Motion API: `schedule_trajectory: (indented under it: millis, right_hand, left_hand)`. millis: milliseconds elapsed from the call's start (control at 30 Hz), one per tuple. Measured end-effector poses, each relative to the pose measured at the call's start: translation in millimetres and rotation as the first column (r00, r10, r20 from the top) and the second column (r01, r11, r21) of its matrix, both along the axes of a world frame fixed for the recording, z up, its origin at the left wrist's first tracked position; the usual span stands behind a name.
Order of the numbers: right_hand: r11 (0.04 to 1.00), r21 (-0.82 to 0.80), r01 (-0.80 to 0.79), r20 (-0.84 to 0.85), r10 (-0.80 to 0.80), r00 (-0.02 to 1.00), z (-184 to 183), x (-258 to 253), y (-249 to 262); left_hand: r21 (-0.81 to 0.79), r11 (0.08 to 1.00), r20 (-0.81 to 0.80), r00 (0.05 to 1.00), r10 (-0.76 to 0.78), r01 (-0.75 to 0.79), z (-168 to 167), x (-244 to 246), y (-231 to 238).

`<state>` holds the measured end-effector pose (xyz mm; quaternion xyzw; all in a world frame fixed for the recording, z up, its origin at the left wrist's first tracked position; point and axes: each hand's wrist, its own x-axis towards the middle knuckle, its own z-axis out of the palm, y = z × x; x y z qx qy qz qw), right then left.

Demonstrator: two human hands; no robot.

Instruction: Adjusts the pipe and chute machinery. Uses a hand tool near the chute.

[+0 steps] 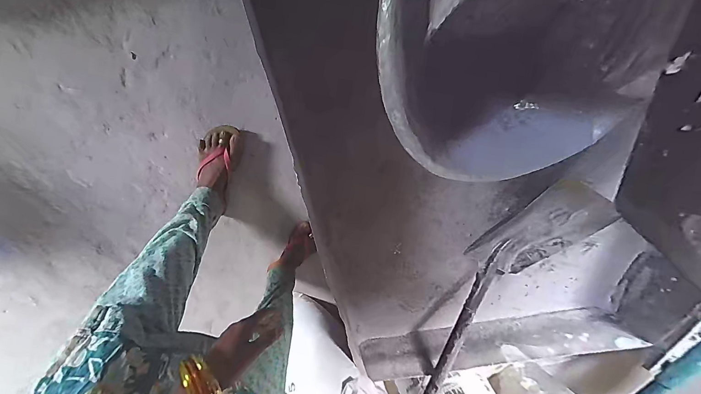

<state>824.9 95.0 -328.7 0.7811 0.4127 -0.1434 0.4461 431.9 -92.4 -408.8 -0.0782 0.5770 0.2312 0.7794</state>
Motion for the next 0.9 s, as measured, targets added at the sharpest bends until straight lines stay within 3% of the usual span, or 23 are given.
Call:
schedule_trajectory:
  millis: [67,167,233,300,367,433,500,533,600,700,733,833,900]
  right_hand:
    - [0.996,0.088,-0.021,-0.191,0.038,0.981,-21.8,-34.6,7.3]
    - [0.988,0.148,-0.047,-0.476,0.113,0.872,-54.4,-124.6,16.2]
    - [0.988,0.155,0.002,-0.658,0.102,0.746,-70.2,-195.8,22.6]
    - [0.978,0.103,0.183,-0.815,-0.022,0.579,-91.8,-257.7,34.6]
    - [0.882,-0.028,0.471,-0.909,-0.218,0.355,-114.5,-315.7,55.3]
    - [0.735,-0.181,0.653,-0.944,-0.316,0.094,-137.4,-358.4,84.7]
    - [0.601,-0.248,0.760,-0.952,-0.298,-0.074,-157.1,-393.8,110.1]
    - [0.524,-0.231,0.820,-0.960,-0.261,-0.104,-165.1,-413.0,118.5]
    - [0.392,-0.130,0.911,-0.977,-0.205,-0.052,-176.3,-447.7,126.9]
    - [0.496,0.097,0.863,-0.946,-0.222,0.234,-181.9,-467.1,116.3]
    - [0.514,0.120,0.850,-0.932,-0.237,0.275,-182.8,-466.1,110.9]
    - [0.487,0.112,0.866,-0.897,-0.324,0.299,-173.5,-457.2,92.0]
    - [0.400,0.046,0.915,-0.903,-0.375,0.209,-166.4,-451.1,87.1]
  left_hand:
    - [0.006,0.987,-0.084,0.984,0.158,-0.158,-2.5,0.0,0.0]
    - [-0.004,0.978,-0.175,0.963,0.204,-0.208,-1.4,-8.3,0.6]
    - [0.000,0.970,-0.193,0.951,0.240,-0.245,1.0,-14.5,0.5]
    - [-0.009,0.953,-0.201,0.934,0.294,-0.302,3.0,-21.4,1.9]
    - [-0.010,0.935,-0.212,0.915,0.344,-0.354,3.3,-25.9,1.3]
    - [-0.001,0.917,-0.224,0.894,0.389,-0.400,3.0,-26.6,0.3]
    - [-0.001,0.895,-0.224,0.873,0.434,-0.445,5.1,-27.5,0.0]
    - [-0.001,0.887,-0.224,0.864,0.450,-0.462,5.5,-29.4,0.0]
    - [0.001,0.874,-0.220,0.852,0.475,-0.486,5.2,-35.0,-0.7]
    - [-0.009,0.857,-0.239,0.833,0.499,-0.516,-0.3,-39.0,-5.7]
    - [-0.015,0.849,-0.250,0.825,0.507,-0.527,-3.0,-38.7,-8.1]
    - [-0.042,0.822,-0.268,0.799,0.538,-0.568,-9.4,-34.5,-8.9]
    - [-0.054,0.811,-0.242,0.796,0.555,-0.582,-12.9,-28.5,-8.5]
